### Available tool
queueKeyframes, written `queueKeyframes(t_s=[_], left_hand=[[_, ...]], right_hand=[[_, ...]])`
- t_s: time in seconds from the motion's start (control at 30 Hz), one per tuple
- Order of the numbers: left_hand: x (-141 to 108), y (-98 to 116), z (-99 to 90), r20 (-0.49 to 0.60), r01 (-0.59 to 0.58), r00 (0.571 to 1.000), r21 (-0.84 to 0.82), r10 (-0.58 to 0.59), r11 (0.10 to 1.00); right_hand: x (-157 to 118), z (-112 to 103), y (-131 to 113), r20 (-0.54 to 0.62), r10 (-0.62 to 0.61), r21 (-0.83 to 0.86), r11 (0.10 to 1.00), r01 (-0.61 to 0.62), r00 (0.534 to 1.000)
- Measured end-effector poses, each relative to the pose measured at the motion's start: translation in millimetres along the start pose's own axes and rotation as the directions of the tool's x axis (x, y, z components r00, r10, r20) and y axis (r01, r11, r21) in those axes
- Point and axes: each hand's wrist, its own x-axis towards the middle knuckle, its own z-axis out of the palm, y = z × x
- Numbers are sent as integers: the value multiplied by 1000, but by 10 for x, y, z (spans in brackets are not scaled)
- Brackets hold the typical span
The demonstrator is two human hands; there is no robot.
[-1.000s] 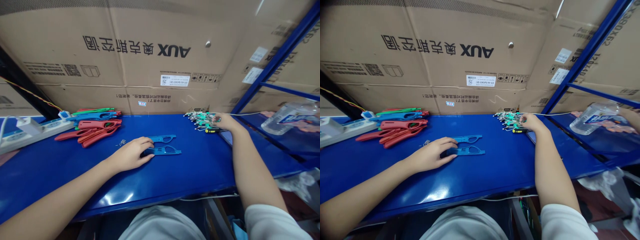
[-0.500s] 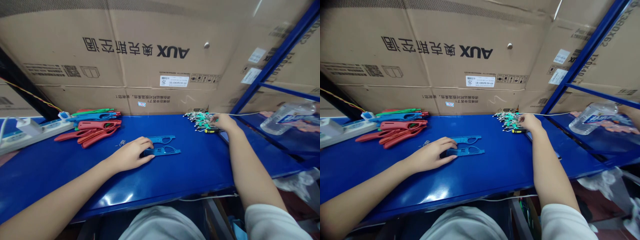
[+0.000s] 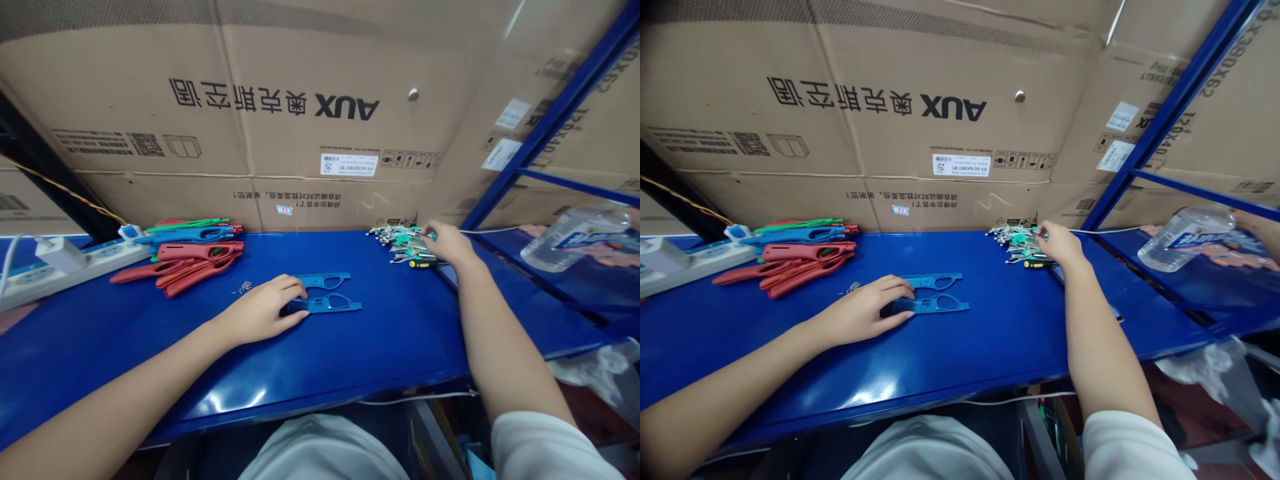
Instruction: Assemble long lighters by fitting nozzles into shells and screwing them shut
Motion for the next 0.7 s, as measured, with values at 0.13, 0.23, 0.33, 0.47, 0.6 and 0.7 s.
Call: queueKeyframes(t_s=[0.13, 0.23, 0.33, 0.47, 0.6, 0.7], left_hand=[[-6, -5, -6, 12, 7, 1000, 9, -7, 1000], [-8, -7, -17, 15, 8, 1000, 10, -8, 1000], [-6, -9, -29, 20, 15, 1000, 17, -15, 1000], [-2, -8, -38, 32, 23, 999, 24, -23, 999], [-3, 3, -35, 32, 20, 999, 20, -20, 1000], [-5, 16, -35, 33, 23, 999, 24, -24, 999]], right_hand=[[-34, -66, -175, -107, 28, 22, 999, -25, 994], [-48, -88, -263, -107, -87, 36, 995, 92, 990], [-44, -89, -263, -129, -116, 28, 992, 120, 985], [-27, -61, -175, -110, -52, 24, 998, 54, 993], [-3, -2, -87, -82, 23, 22, 1000, -21, 996], [11, 29, -70, -122, -9, 65, 998, 17, 992]])
